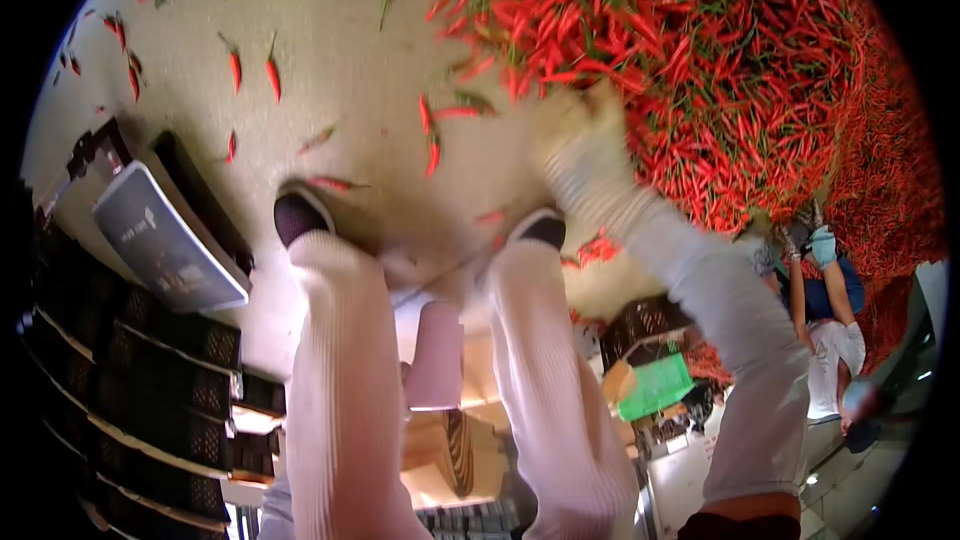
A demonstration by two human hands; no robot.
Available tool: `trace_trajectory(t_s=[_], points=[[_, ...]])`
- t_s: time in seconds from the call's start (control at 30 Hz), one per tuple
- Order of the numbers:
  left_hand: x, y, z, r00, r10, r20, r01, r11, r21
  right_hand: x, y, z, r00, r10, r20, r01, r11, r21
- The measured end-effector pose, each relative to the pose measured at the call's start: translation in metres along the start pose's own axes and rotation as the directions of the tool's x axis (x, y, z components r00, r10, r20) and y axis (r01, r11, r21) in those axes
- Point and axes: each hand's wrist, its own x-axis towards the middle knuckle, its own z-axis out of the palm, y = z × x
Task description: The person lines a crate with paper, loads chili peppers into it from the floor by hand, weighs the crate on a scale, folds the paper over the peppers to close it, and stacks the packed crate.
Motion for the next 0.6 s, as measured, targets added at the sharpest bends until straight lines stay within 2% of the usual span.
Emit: trace_trajectory(t_s=[0.03, 0.07, 0.1, 0.17, 0.2, 0.23, 0.3, 0.37, 0.43, 0.47, 0.53, 0.57, 0.6], points=[[0.001, 0.002, 0.002, 1.0, -0.004, 0.014, 0.005, 1.0, -0.008, -0.001, -0.012, 0.038, 0.849, -0.344, -0.401, 0.359, 0.932, -0.041], [0.005, 0.005, 0.004, 1.0, -0.001, 0.024, 0.001, 1.0, -0.019, 0.005, -0.028, 0.083, 0.441, -0.57, -0.693, 0.632, 0.745, -0.211], [0.009, 0.005, 0.005, 1.0, 0.005, 0.023, -0.004, 0.999, -0.034, 0.021, -0.038, 0.096, 0.421, -0.576, -0.7, 0.644, 0.734, -0.217], [0.014, 0.005, 0.008, 0.999, 0.031, 0.024, -0.03, 0.998, -0.051, 0.073, -0.066, 0.085, 0.478, -0.755, -0.449, 0.511, 0.655, -0.557], [0.013, 0.005, 0.007, 0.999, 0.033, 0.029, -0.031, 0.997, -0.066, 0.079, -0.065, 0.064, 0.52, -0.704, -0.484, 0.657, 0.692, -0.3], [0.014, 0.004, 0.006, 0.999, 0.037, 0.027, -0.035, 0.996, -0.076, 0.089, -0.076, 0.049, 0.474, -0.72, -0.507, 0.678, 0.666, -0.312], [0.003, -0.003, 0.003, 0.999, 0.026, 0.03, -0.023, 0.995, -0.101, 0.108, -0.097, 0.02, 0.351, -0.437, -0.828, 0.518, 0.828, -0.217], [-0.003, -0.013, -0.003, 0.999, 0.032, 0.038, -0.028, 0.994, -0.11, 0.124, -0.143, -0.005, 0.279, -0.457, -0.844, 0.541, 0.801, -0.255], [-0.008, -0.022, -0.011, 0.998, 0.044, 0.042, -0.039, 0.993, -0.114, 0.14, -0.19, -0.026, 0.099, -0.628, -0.772, 0.69, 0.602, -0.401], [-0.011, -0.029, -0.016, 0.998, 0.049, 0.045, -0.043, 0.993, -0.109, 0.147, -0.209, -0.042, 0.176, -0.763, -0.622, 0.588, 0.588, -0.556], [-0.01, -0.042, -0.024, 0.996, 0.07, 0.049, -0.064, 0.993, -0.102, 0.15, -0.23, -0.09, 0.404, -0.83, -0.384, 0.514, 0.553, -0.655], [-0.008, -0.05, -0.027, 0.995, 0.083, 0.046, -0.078, 0.992, -0.098, 0.153, -0.232, -0.103, 0.403, -0.816, -0.414, 0.613, 0.577, -0.54], [-0.004, -0.058, -0.03, 0.994, 0.095, 0.044, -0.091, 0.991, -0.097, 0.16, -0.233, -0.112, 0.406, -0.806, -0.431, 0.601, 0.591, -0.538]])
